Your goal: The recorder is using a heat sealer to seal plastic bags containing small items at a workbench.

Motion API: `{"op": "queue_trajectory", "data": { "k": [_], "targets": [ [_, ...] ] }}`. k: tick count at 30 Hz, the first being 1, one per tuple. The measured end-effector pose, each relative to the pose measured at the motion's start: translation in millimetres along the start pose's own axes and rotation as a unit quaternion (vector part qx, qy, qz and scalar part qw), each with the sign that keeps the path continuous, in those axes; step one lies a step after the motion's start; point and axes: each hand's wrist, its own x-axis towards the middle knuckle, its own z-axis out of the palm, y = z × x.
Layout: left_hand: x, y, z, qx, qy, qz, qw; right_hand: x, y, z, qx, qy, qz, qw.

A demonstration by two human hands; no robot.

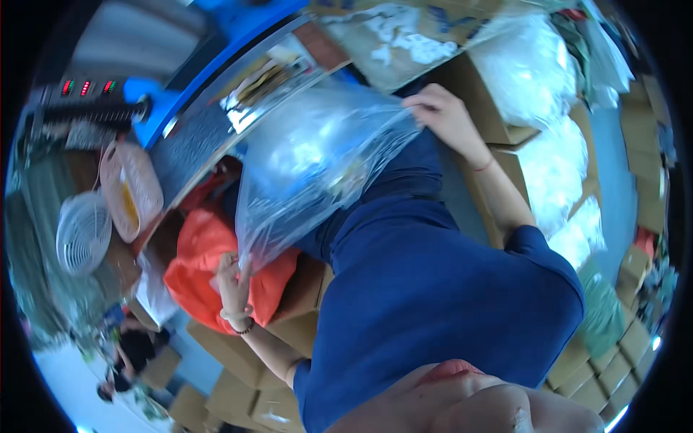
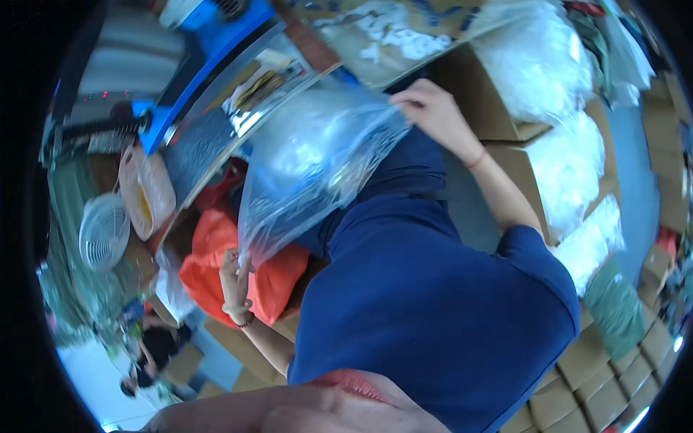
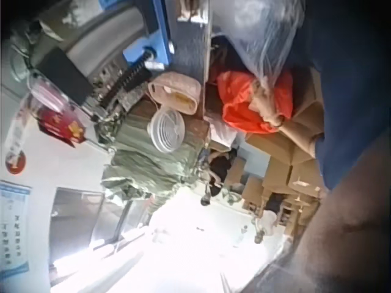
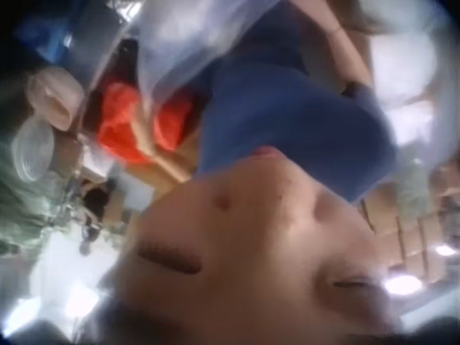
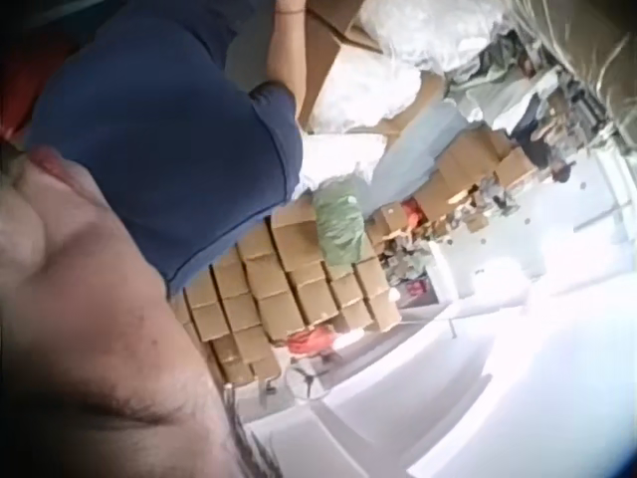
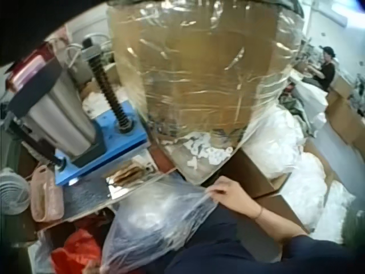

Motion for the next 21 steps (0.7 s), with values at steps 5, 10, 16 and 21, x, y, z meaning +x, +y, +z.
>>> {"op": "queue_trajectory", "data": {
  "k": [5,10,16,21],
  "targets": [
    [88,70,64,-0.439,0.102,0.205,0.869,10,-30,48,-0.034,-0.086,-0.154,0.984],
    [142,137,105,-0.328,0.004,0.214,0.92,16,-44,71,-0.013,-0.21,-0.159,0.965],
    [164,163,157,-0.307,0.036,0.341,0.888,17,-62,85,-0.048,-0.199,-0.281,0.938],
    [161,146,137,-0.199,0.095,0.321,0.921,32,-55,96,-0.015,-0.074,-0.189,0.979]
  ]
}}
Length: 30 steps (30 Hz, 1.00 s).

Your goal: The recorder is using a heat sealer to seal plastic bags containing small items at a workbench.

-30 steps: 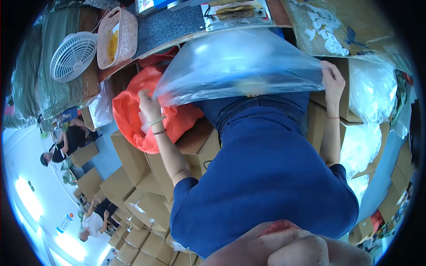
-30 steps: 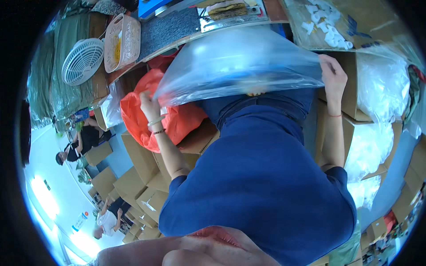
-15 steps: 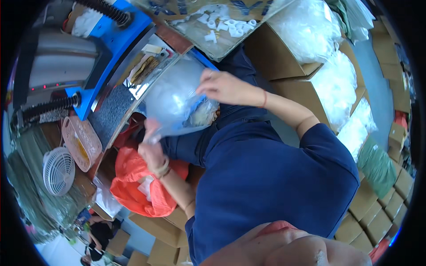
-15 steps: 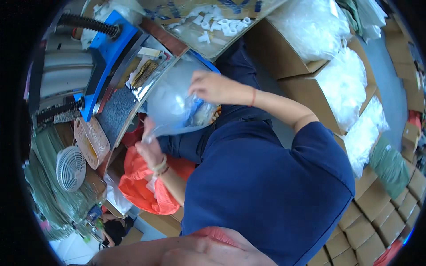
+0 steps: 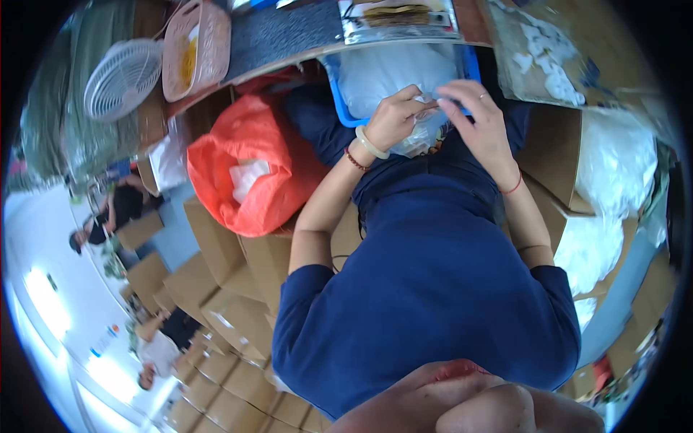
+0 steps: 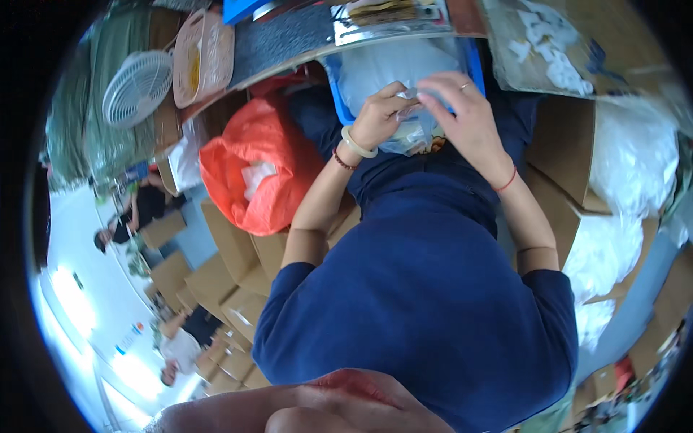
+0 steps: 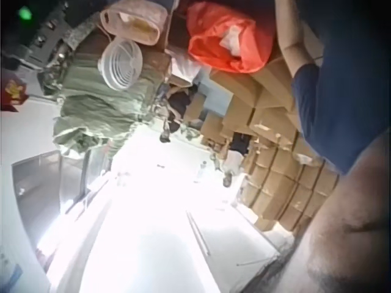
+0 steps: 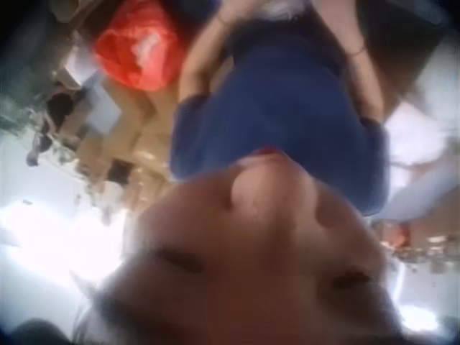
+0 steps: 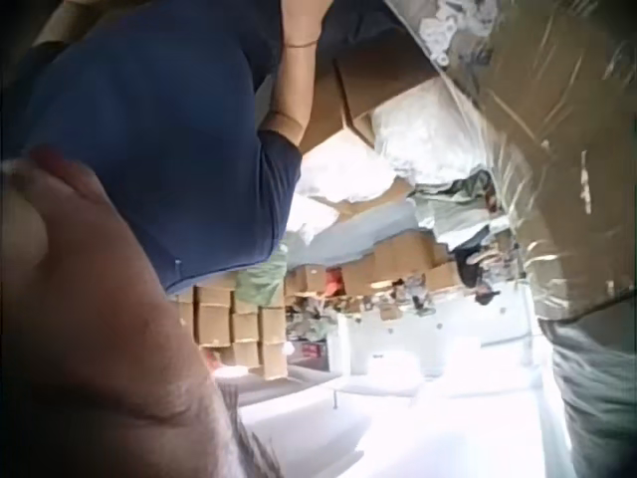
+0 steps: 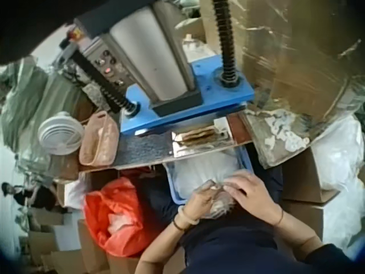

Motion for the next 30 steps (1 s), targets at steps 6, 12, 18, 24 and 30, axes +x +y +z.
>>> {"op": "queue_trajectory", "data": {
  "k": [6,12,18,24,30],
  "targets": [
    [-4,-23,-13,0.184,-0.059,0.064,0.979,13,47,51,0.063,-0.084,0.079,0.991],
    [-3,-77,-50,-0.449,-0.126,-0.235,0.853,46,46,65,-0.046,-0.061,0.117,0.99],
    [3,-91,-35,-0.569,0.005,-0.226,0.79,15,44,100,-0.064,-0.046,-0.164,0.983],
    [-6,-35,-63,0.397,-0.096,-0.03,0.912,21,13,60,-0.017,-0.042,-0.158,0.986],
    [-3,-35,-32,0.462,-0.03,0.208,0.862,50,76,86,0.216,-0.152,0.219,0.939]
  ]
}}
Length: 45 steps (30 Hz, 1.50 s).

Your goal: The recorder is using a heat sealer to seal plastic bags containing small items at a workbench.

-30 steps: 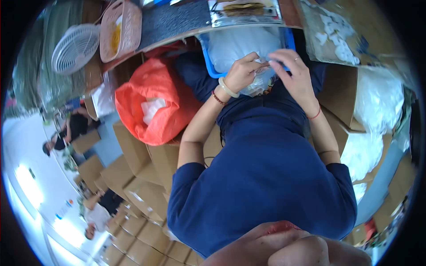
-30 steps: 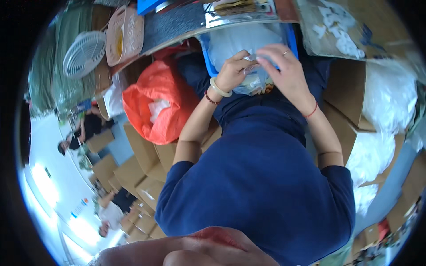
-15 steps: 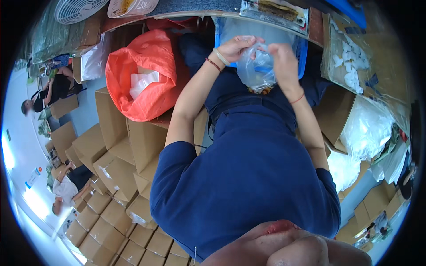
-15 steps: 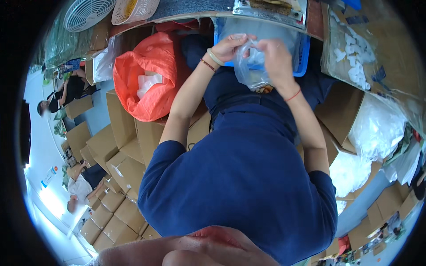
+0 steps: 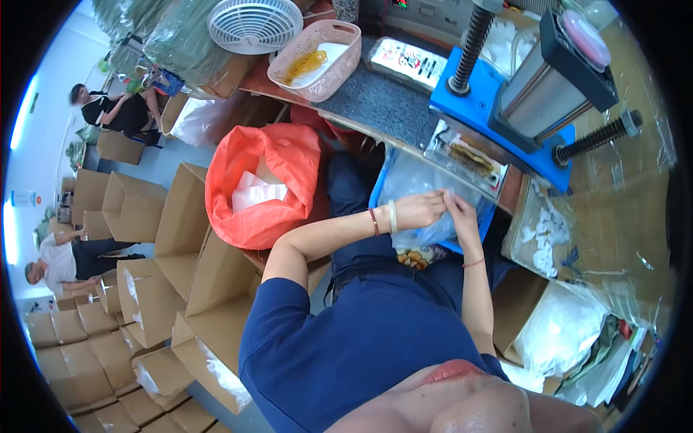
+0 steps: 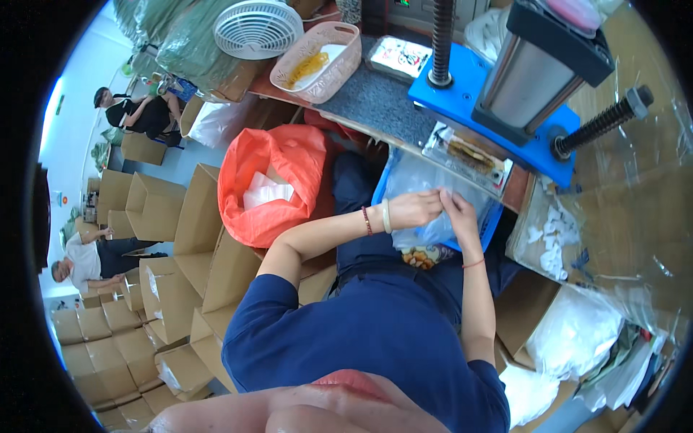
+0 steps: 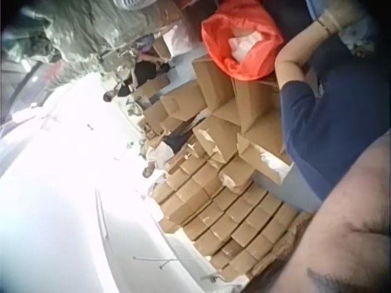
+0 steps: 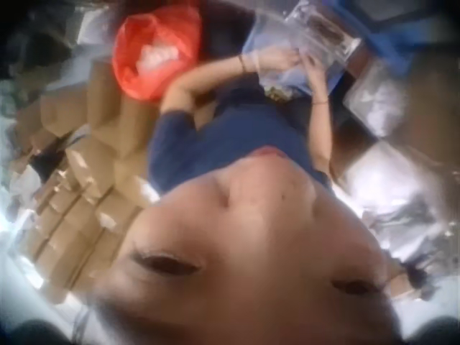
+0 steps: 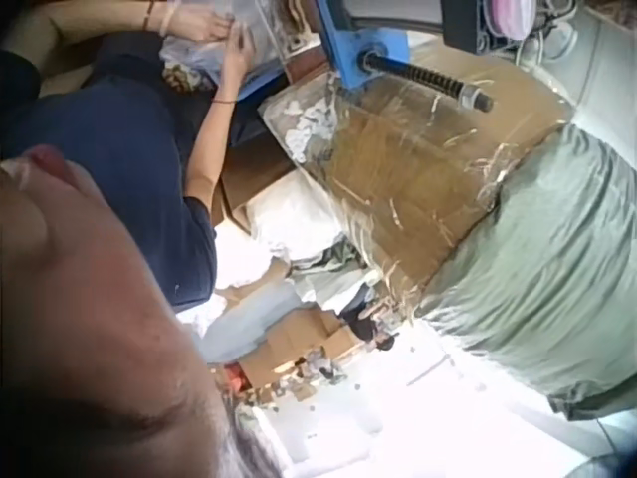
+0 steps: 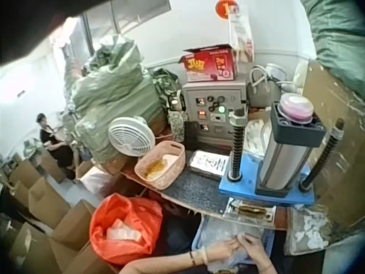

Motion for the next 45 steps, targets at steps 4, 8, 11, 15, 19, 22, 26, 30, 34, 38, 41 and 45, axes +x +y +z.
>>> {"op": "queue_trajectory", "data": {
  "k": [4,8,11,15,19,22,26,30,34,38,41,45],
  "targets": [
    [-4,-4,-1,-0.061,0.044,0.045,0.996,12,22,1,0.115,0.047,0.047,0.991],
    [-18,-17,17,-0.032,0.115,-0.07,0.99,44,79,-5,0.198,0.208,0.125,0.95],
    [-32,-24,23,-0.001,0.041,-0.209,0.977,48,125,-20,0.205,0.281,0.139,0.927],
    [-28,-23,13,-0.66,0.105,-0.477,0.571,23,70,-6,0.039,0.263,-0.065,0.962],
    [8,-3,54,-0.579,0.152,-0.324,0.733,-17,-8,11,-0.143,0.168,-0.232,0.947],
    [10,5,68,-0.382,0.069,-0.252,0.886,-18,1,10,-0.196,0.055,-0.284,0.937],
    [9,-9,48,-0.295,-0.031,-0.148,0.944,-10,18,-9,-0.043,0.15,-0.166,0.974],
    [2,-6,51,-0.44,0.059,-0.175,0.879,-9,46,-19,-0.069,0.113,-0.004,0.991],
    [-7,-6,63,-0.718,0.121,-0.447,0.519,-29,31,9,-0.235,0.156,-0.261,0.923],
    [-3,-3,36,-0.508,0.03,-0.381,0.772,-40,8,9,-0.245,0.117,-0.288,0.918],
    [4,7,46,-0.308,0.038,-0.242,0.919,-11,-8,19,0.003,0.11,-0.094,0.989],
    [1,-1,60,-0.101,0.164,-0.146,0.97,19,61,16,0.19,0.104,0.087,0.972]
  ]
}}
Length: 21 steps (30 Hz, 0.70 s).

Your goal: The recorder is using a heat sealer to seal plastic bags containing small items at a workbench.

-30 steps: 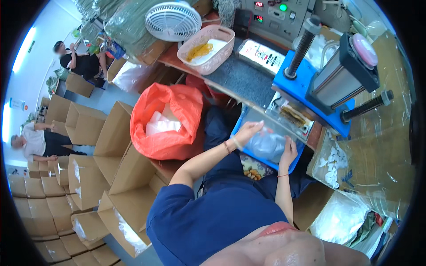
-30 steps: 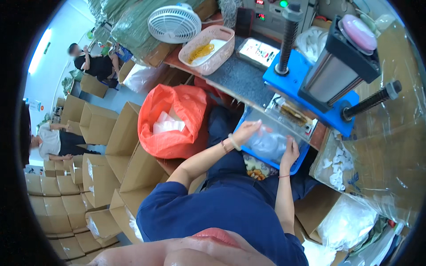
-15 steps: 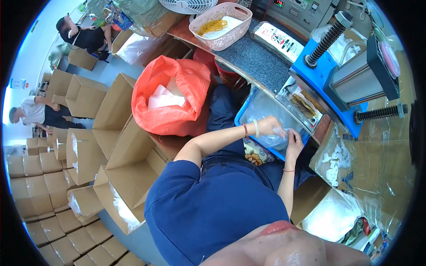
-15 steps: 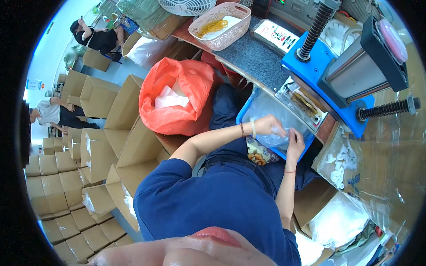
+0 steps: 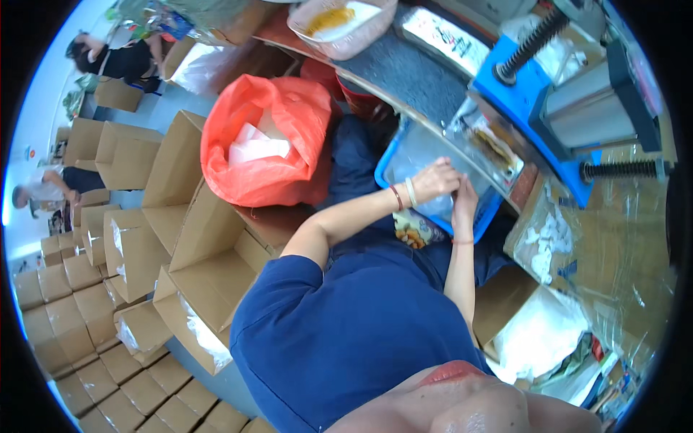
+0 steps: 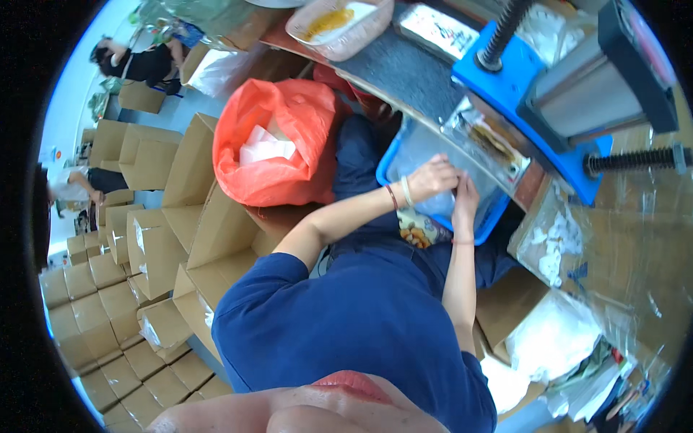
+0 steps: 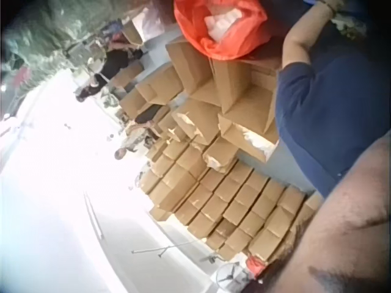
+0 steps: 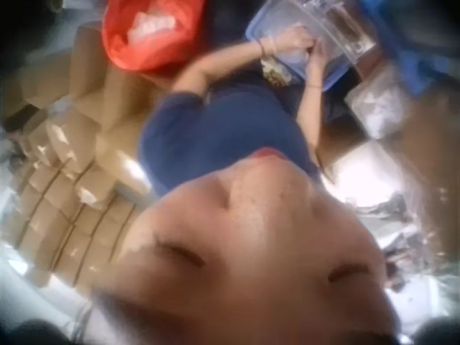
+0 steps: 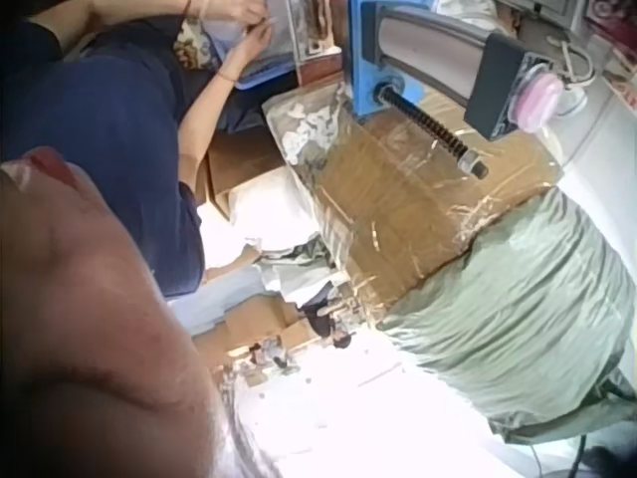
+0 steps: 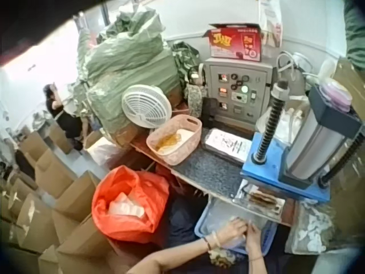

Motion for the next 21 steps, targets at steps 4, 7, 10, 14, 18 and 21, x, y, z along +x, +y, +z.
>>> {"op": "queue_trajectory", "data": {
  "k": [4,7,10,14,18,21],
  "targets": [
    [-5,-1,8,0.01,0.068,-0.059,0.996,5,-19,11,0.133,-0.102,0.101,0.981],
    [1,5,-13,0.054,0.046,-0.044,0.997,13,-11,-11,0.118,-0.096,0.115,0.982],
    [-13,7,-14,0.024,0.012,-0.039,0.999,17,7,-9,-0.013,0.01,0.022,1.0],
    [-38,14,-2,-0.041,-0.06,-0.073,0.995,31,31,-12,-0.131,0.123,-0.061,0.982],
    [-37,-5,-12,-0.227,0.071,-0.373,0.897,-1,23,-10,-0.044,0.048,-0.04,0.997],
    [-31,-34,-11,-0.217,0.011,-0.429,0.877,-40,19,16,-0.171,-0.032,-0.062,0.983]
  ]
}}
